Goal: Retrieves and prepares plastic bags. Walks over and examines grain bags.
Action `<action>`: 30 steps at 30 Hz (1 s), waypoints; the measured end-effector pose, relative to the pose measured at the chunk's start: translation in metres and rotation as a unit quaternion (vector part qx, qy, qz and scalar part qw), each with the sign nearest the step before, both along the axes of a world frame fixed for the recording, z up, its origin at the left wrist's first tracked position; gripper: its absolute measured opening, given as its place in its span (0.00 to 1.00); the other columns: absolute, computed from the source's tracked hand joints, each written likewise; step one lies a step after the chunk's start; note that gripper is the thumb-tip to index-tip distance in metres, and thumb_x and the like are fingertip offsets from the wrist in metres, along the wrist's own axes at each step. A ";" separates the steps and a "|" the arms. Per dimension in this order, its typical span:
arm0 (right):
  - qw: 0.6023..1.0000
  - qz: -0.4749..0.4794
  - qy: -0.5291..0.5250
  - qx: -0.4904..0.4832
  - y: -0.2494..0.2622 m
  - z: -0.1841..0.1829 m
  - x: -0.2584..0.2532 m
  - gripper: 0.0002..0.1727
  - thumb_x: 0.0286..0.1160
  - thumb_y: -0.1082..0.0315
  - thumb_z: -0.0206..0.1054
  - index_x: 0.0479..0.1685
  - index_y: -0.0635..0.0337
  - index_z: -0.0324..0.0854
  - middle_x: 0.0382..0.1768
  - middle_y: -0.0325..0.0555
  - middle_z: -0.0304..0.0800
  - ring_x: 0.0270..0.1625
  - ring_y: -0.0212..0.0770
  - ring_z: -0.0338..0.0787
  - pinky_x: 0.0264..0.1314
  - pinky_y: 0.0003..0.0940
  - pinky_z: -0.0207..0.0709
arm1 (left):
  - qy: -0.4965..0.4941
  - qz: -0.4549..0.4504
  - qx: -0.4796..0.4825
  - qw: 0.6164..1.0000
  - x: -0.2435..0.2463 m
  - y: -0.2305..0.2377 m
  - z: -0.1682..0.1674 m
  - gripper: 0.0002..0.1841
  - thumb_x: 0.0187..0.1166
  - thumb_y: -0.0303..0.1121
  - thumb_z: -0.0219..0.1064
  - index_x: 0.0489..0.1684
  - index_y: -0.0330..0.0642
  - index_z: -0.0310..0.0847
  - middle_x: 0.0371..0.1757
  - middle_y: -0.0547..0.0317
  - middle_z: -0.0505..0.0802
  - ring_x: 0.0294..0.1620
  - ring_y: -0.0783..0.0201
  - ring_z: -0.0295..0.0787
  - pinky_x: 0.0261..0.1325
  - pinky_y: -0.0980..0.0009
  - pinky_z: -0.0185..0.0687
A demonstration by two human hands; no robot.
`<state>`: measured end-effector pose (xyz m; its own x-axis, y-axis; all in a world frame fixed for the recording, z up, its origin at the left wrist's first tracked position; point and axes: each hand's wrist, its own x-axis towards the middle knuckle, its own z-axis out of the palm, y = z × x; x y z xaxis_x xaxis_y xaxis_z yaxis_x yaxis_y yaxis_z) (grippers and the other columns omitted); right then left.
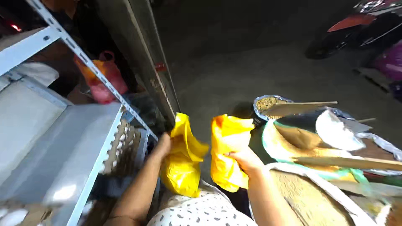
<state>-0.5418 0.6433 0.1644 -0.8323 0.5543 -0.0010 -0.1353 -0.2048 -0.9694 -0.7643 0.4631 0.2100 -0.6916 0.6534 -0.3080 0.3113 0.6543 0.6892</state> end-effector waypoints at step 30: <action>0.974 -0.138 0.023 -0.178 0.581 0.000 -0.406 0.14 0.94 0.67 0.45 0.60 0.62 0.75 0.39 0.36 0.95 0.42 0.26 0.95 0.50 0.24 0.90 | -0.024 -0.248 -0.112 0.962 -0.397 0.574 -0.040 0.18 0.73 0.39 0.77 0.38 0.27 0.86 0.36 0.38 0.90 0.41 0.43 0.88 0.49 0.38 0.81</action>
<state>-0.9477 1.2245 0.1642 -0.6555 0.7283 -0.1995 -0.2745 -0.4759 -0.8355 -1.1612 1.0375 0.1695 -0.2926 0.8132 -0.5030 0.5954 0.5666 0.5696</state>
